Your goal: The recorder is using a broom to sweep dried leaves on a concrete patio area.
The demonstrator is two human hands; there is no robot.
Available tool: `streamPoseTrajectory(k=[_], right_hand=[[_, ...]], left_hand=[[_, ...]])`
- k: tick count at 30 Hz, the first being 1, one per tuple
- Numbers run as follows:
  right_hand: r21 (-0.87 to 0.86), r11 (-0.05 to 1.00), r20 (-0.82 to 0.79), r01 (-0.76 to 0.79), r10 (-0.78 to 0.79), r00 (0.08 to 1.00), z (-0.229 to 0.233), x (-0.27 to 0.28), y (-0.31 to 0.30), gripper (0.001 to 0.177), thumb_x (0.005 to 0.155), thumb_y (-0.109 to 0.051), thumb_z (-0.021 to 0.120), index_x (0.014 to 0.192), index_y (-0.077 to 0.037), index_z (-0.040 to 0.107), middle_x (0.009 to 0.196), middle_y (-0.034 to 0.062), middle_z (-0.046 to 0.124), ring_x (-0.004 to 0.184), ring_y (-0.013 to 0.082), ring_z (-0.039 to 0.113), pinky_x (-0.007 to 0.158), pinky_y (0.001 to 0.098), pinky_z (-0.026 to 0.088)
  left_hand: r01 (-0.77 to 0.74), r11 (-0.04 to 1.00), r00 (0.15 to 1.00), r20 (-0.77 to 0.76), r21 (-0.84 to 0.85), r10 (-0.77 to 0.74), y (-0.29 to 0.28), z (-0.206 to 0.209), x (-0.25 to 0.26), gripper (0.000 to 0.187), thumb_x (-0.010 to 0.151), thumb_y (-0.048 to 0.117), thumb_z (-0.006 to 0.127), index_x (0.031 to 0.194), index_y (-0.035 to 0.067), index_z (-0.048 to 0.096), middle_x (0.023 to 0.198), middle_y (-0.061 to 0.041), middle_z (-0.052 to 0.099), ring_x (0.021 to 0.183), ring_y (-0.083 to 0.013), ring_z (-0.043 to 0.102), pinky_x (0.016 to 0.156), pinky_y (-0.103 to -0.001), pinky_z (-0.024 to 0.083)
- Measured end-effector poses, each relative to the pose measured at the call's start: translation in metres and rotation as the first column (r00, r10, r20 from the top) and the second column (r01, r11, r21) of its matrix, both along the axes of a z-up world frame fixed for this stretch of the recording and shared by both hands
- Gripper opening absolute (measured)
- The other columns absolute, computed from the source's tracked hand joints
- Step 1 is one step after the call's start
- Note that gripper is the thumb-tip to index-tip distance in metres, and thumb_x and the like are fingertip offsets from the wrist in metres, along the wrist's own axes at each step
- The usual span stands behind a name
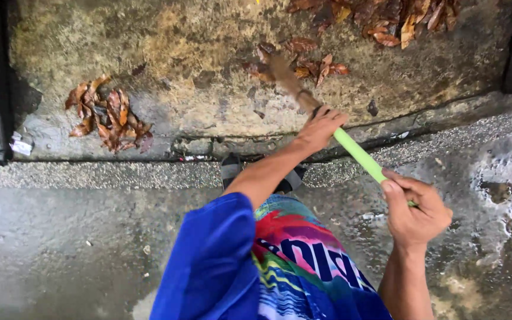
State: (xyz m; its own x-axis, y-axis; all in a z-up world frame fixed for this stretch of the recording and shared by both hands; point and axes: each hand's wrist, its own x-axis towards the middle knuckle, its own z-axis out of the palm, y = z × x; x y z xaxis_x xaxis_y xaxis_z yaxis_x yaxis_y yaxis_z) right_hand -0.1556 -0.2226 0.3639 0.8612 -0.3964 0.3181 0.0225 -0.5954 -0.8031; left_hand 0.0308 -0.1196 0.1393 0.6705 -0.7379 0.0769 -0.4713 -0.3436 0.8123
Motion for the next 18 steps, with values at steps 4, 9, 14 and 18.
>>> streamPoseTrajectory(k=[4, 9, 14, 18], right_hand=[[0.006, 1.0, -0.023, 0.013, -0.013, 1.0, -0.044, 0.015, -0.029, 0.01, 0.1, 0.002, 0.077, 0.107, 0.007, 0.071, 0.099, 0.0161, 0.076, 0.07, 0.0088, 0.068, 0.063, 0.0189, 0.053], [0.383, 0.923, -0.156, 0.029, 0.034, 0.987, -0.061, 0.015, -0.04, 0.009, 0.097, 0.003, 0.074, 0.105, 0.006, 0.07, 0.103, 0.0136, 0.077, 0.074, 0.008, 0.066, 0.068, 0.0192, 0.053], [0.248, 0.968, -0.054, -0.049, 0.064, 0.996, -0.031, 0.007, -0.062, 0.007, 0.105, 0.003, 0.072, 0.108, 0.009, 0.07, 0.098, 0.0157, 0.076, 0.081, 0.0122, 0.071, 0.078, 0.0216, 0.059], [0.317, 0.941, 0.194, -0.115, 0.054, 0.979, -0.002, 0.025, -0.072, 0.006, 0.097, -0.001, 0.069, 0.1, 0.004, 0.068, 0.083, 0.0069, 0.073, 0.08, 0.0155, 0.075, 0.079, 0.0317, 0.066]], left_hand=[[0.08, 0.969, 0.994, -0.087, 0.236, -0.061, -0.044, -0.099, -0.014, 0.044, 0.092, -0.017, 0.047, 0.118, 0.018, 0.058, 0.123, -0.005, 0.062, 0.124, -0.0317, 0.054, 0.111, -0.042, 0.049], [-0.021, 0.958, 0.998, -0.051, 0.285, 0.037, 0.005, -0.107, -0.037, 0.05, 0.079, -0.009, 0.06, 0.12, 0.018, 0.058, 0.132, -0.009, 0.057, 0.134, -0.0447, 0.042, 0.102, -0.057, 0.045], [-0.067, 0.951, 0.991, -0.091, 0.302, 0.099, -0.004, -0.037, -0.031, 0.042, 0.088, -0.001, 0.055, 0.123, 0.023, 0.057, 0.139, -0.005, 0.056, 0.137, -0.0428, 0.043, 0.109, -0.061, 0.04], [0.0, 0.96, 0.994, -0.106, 0.281, 0.031, -0.03, 0.02, -0.01, 0.041, 0.089, -0.001, 0.053, 0.125, 0.019, 0.056, 0.14, -0.01, 0.052, 0.145, -0.0493, 0.03, 0.108, -0.071, 0.031]])
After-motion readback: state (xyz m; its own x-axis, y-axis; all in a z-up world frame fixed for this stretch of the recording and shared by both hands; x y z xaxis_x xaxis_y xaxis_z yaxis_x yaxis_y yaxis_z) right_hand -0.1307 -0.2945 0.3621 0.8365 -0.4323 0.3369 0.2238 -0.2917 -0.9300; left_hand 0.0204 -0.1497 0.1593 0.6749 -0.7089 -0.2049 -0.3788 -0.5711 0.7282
